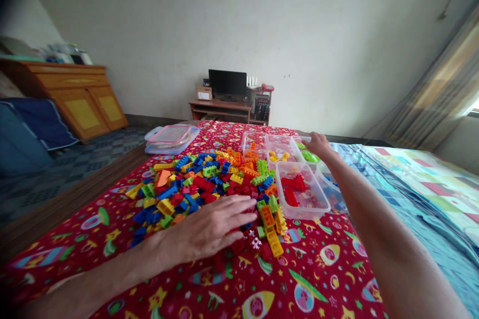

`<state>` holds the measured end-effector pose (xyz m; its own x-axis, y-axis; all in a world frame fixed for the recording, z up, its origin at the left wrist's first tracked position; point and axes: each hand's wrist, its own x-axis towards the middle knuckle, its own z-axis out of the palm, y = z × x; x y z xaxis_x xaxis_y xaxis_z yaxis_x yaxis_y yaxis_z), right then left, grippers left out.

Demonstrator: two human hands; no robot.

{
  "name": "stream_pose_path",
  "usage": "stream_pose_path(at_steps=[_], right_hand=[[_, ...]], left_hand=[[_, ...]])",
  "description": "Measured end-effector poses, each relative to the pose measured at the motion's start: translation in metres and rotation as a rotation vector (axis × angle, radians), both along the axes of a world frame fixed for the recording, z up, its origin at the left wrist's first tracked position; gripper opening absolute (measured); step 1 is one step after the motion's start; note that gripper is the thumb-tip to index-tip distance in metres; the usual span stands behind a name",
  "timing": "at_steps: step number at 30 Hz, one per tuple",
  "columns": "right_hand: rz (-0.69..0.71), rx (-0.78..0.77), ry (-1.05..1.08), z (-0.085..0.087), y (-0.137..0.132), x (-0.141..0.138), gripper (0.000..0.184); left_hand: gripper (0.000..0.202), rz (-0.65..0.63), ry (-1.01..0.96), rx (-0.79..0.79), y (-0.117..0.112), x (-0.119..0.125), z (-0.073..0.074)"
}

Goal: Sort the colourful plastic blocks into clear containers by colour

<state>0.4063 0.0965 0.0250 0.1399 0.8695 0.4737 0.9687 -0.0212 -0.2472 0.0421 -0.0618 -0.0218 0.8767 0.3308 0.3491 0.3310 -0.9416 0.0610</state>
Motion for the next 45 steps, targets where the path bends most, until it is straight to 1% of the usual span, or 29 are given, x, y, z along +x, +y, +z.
stream_pose_path(at_steps=[2, 3, 5, 7, 9, 10, 11, 12, 15, 16, 18, 20, 22, 24, 28, 31, 33, 35, 36, 38, 39, 40, 42, 43, 45], right_hand=[[-0.039, -0.044, -0.023, 0.003, -0.012, -0.020, 0.026], [-0.016, -0.057, -0.028, 0.004, -0.021, -0.031, 0.026], [0.144, -0.025, -0.034, 0.003, -0.046, -0.056, 0.027], [0.295, 0.021, -0.009, -0.001, -0.080, -0.078, 0.028], [0.455, -0.012, -0.017, -0.009, -0.117, -0.094, 0.029], [0.507, -0.043, -0.029, -0.014, -0.135, -0.100, 0.029], [0.552, -0.078, -0.041, -0.020, -0.153, -0.103, 0.029], [0.565, -0.091, -0.044, -0.026, -0.170, -0.105, 0.028], [0.584, -0.163, -0.075, -0.049, -0.213, -0.101, 0.031], [0.577, -0.161, -0.095, -0.058, -0.224, -0.098, 0.032], [0.546, -0.109, -0.149, -0.076, -0.242, -0.090, 0.037], [0.527, -0.067, -0.174, -0.092, -0.254, -0.085, 0.047], [0.522, -0.059, -0.154, -0.105, -0.256, -0.086, 0.056], [0.563, -0.060, -0.108, -0.113, -0.249, -0.095, 0.060], [0.690, -0.060, -0.008, -0.117, -0.220, -0.124, 0.059], [0.720, -0.035, -0.001, -0.114, -0.201, -0.149, 0.054], [0.795, 0.054, 0.003, -0.109, -0.193, -0.165, 0.049], [0.871, 0.110, -0.004, -0.099, -0.187, -0.181, 0.044], [0.885, 0.094, -0.023, -0.092, -0.184, -0.190, 0.041], [0.822, -0.042, -0.090, -0.073, -0.178, -0.204, 0.029], [0.761, -0.122, -0.135, -0.062, -0.174, -0.209, 0.024], [0.669, -0.170, -0.175, -0.051, -0.169, -0.213, 0.022], [0.476, -0.203, -0.249, -0.032, -0.157, -0.216, 0.028], [0.391, -0.210, -0.283, -0.026, -0.151, -0.215, 0.030], [0.283, -0.251, -0.344, -0.021, -0.139, -0.210, 0.030]], left_hand=[[0.040, -0.123, 0.099, 0.057, -0.017, 0.008, -0.001], [0.041, -0.165, 0.135, 0.085, -0.023, 0.011, -0.003], [0.041, -0.192, 0.177, 0.134, -0.029, 0.013, -0.013], [0.036, -0.168, 0.184, 0.165, -0.027, 0.013, -0.025], [0.031, -0.140, 0.179, 0.174, -0.020, 0.012, -0.036], [0.029, -0.121, 0.177, 0.172, -0.015, 0.011, -0.040], [0.028, -0.086, 0.176, 0.167, -0.010, 0.009, -0.043], [0.028, -0.053, 0.167, 0.165, -0.005, 0.007, -0.044], [0.029, 0.049, 0.153, 0.155, 0.009, 0.000, -0.041], [0.029, 0.080, 0.150, 0.155, 0.013, -0.003, -0.040], [0.027, 0.131, 0.141, 0.158, 0.020, -0.009, -0.038], [0.029, 0.169, 0.126, 0.161, 0.027, -0.015, -0.038], [0.032, 0.212, 0.099, 0.164, 0.033, -0.019, -0.038], [0.034, 0.256, 0.066, 0.169, 0.039, -0.022, -0.038], [0.031, 0.323, 0.023, 0.176, 0.048, -0.027, -0.028], [0.029, 0.363, -0.004, 0.203, 0.053, -0.032, -0.019], [0.028, 0.378, -0.021, 0.229, 0.058, -0.035, -0.015], [0.028, 0.385, -0.034, 0.244, 0.063, -0.038, -0.015], [0.027, 0.385, -0.040, 0.247, 0.065, -0.040, -0.016], [0.025, 0.378, -0.051, 0.245, 0.070, -0.042, -0.018], [0.025, 0.364, -0.061, 0.240, 0.071, -0.043, -0.018], [0.024, 0.348, -0.077, 0.233, 0.071, -0.043, -0.017], [0.023, 0.299, -0.118, 0.210, 0.070, -0.041, -0.014], [0.023, 0.263, -0.128, 0.190, 0.068, -0.040, -0.012], [0.021, 0.176, -0.091, 0.134, 0.061, -0.035, -0.008]])
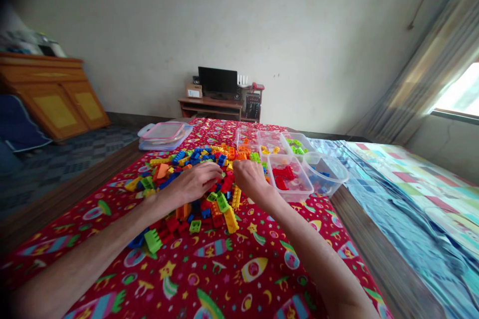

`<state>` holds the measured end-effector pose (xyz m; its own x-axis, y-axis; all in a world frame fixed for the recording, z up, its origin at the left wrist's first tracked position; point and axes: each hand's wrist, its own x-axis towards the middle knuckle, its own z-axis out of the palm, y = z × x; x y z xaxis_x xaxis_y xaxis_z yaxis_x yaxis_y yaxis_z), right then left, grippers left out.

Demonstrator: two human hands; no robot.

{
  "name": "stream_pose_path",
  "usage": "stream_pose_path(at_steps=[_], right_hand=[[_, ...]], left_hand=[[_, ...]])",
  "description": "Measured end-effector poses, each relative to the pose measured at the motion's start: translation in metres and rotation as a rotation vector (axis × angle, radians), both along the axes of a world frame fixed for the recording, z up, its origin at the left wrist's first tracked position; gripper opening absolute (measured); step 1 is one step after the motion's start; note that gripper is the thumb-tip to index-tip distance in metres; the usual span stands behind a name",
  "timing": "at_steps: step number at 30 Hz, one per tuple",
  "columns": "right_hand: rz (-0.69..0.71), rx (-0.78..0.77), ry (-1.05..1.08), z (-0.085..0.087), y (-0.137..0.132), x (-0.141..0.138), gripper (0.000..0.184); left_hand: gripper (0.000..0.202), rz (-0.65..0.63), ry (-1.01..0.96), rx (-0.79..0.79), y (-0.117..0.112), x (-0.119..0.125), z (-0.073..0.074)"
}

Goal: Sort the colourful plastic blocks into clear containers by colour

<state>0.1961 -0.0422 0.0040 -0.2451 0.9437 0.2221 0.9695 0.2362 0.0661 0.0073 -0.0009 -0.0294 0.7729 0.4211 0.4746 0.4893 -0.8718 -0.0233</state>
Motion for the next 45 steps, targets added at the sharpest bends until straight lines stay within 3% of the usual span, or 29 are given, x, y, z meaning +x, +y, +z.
stream_pose_path(at_steps=[4, 8, 13, 18, 22, 26, 32, 39, 45], right_hand=[[0.012, -0.094, -0.074, -0.014, 0.013, 0.007, 0.027], [0.125, -0.104, -0.066, -0.028, 0.011, 0.010, 0.029], [0.225, -0.121, -0.007, -0.033, 0.014, 0.020, 0.030], [0.227, 0.025, 0.190, -0.030, 0.022, 0.029, 0.032], [0.203, 0.118, 0.420, -0.014, 0.020, 0.030, 0.035], [0.184, 0.092, 0.631, -0.002, 0.018, 0.029, 0.034], [0.236, 0.016, 0.899, -0.010, 0.026, 0.027, 0.032], [0.238, -0.217, 1.194, -0.020, 0.026, 0.014, 0.029], [0.057, -0.133, 1.257, -0.026, 0.024, 0.005, 0.019]], left_hand=[[0.010, -0.124, 0.176, -0.112, -0.015, 0.007, -0.002], [0.014, -0.082, 0.212, -0.152, -0.021, 0.005, -0.012], [0.021, -0.069, 0.220, -0.131, -0.018, -0.001, -0.023], [0.028, -0.077, 0.153, -0.131, -0.015, 0.000, -0.022], [0.006, -0.052, 0.074, -0.197, -0.014, 0.007, -0.006], [0.005, 0.098, -0.101, -0.294, -0.007, 0.006, 0.007], [0.020, 0.206, -0.345, -0.438, 0.000, 0.001, 0.015], [0.034, 0.257, -0.392, -0.441, -0.004, 0.009, 0.010], [0.039, 0.190, -0.470, -0.576, -0.003, 0.013, -0.004]])
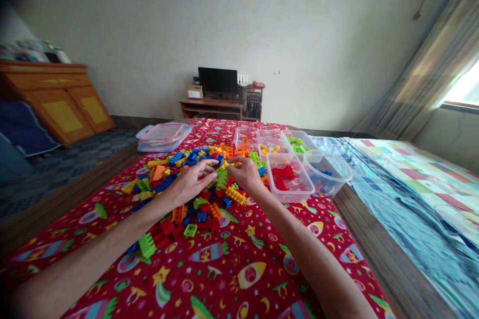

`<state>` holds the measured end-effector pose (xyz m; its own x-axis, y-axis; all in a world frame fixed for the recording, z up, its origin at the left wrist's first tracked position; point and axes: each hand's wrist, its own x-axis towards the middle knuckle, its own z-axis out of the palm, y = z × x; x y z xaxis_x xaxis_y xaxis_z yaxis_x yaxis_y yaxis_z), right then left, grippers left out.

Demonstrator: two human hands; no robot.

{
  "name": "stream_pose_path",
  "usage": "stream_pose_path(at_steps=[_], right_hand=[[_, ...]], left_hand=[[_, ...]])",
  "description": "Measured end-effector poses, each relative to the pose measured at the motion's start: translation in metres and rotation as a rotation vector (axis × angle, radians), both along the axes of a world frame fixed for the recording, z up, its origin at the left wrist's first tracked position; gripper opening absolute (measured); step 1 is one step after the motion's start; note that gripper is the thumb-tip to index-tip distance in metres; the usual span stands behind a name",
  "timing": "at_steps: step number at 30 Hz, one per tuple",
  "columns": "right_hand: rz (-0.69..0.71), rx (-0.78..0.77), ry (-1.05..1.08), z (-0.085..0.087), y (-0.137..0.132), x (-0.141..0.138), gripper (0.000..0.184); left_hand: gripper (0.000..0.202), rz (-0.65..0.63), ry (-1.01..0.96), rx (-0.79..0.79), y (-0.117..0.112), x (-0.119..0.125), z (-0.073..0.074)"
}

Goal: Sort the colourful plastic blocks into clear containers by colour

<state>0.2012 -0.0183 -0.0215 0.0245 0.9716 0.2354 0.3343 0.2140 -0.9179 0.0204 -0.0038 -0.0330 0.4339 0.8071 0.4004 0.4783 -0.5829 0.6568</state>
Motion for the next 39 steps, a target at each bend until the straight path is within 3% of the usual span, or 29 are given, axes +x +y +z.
stream_pose_path(at_steps=[3, 9, 13, 16, 21, 24, 30, 36, 39], right_hand=[[-0.045, -0.046, 0.060, -0.002, 0.000, -0.004, 0.014], [-0.016, -0.143, 0.184, 0.002, -0.004, -0.010, 0.011], [0.018, -0.189, 0.235, 0.000, -0.006, -0.013, 0.021], [-0.007, -0.187, 0.261, -0.006, -0.005, -0.014, 0.031], [-0.045, -0.112, 0.140, -0.012, 0.003, -0.007, 0.027], [0.020, -0.069, 0.120, -0.011, 0.006, -0.003, 0.025], [0.292, -0.052, 0.111, 0.000, -0.002, -0.003, 0.036], [0.403, -0.086, -0.068, 0.007, -0.005, 0.008, 0.042], [0.336, 0.024, -0.316, 0.010, -0.003, 0.015, 0.040]], left_hand=[[0.048, -0.019, -0.001, -0.017, -0.002, 0.003, -0.001], [0.051, 0.057, 0.149, 0.144, -0.004, 0.006, -0.001], [0.044, 0.078, 0.156, 0.238, -0.001, 0.004, -0.002], [0.044, 0.050, 0.158, 0.225, -0.002, 0.003, 0.003], [0.043, -0.111, 0.170, 0.178, -0.009, 0.003, 0.015], [0.042, -0.107, 0.134, 0.142, -0.009, 0.002, 0.016], [0.058, -0.038, -0.073, -0.056, 0.006, -0.004, 0.001], [0.063, -0.087, -0.114, -0.103, 0.012, -0.006, -0.008], [0.057, -0.104, -0.086, -0.101, 0.010, -0.005, -0.007]])
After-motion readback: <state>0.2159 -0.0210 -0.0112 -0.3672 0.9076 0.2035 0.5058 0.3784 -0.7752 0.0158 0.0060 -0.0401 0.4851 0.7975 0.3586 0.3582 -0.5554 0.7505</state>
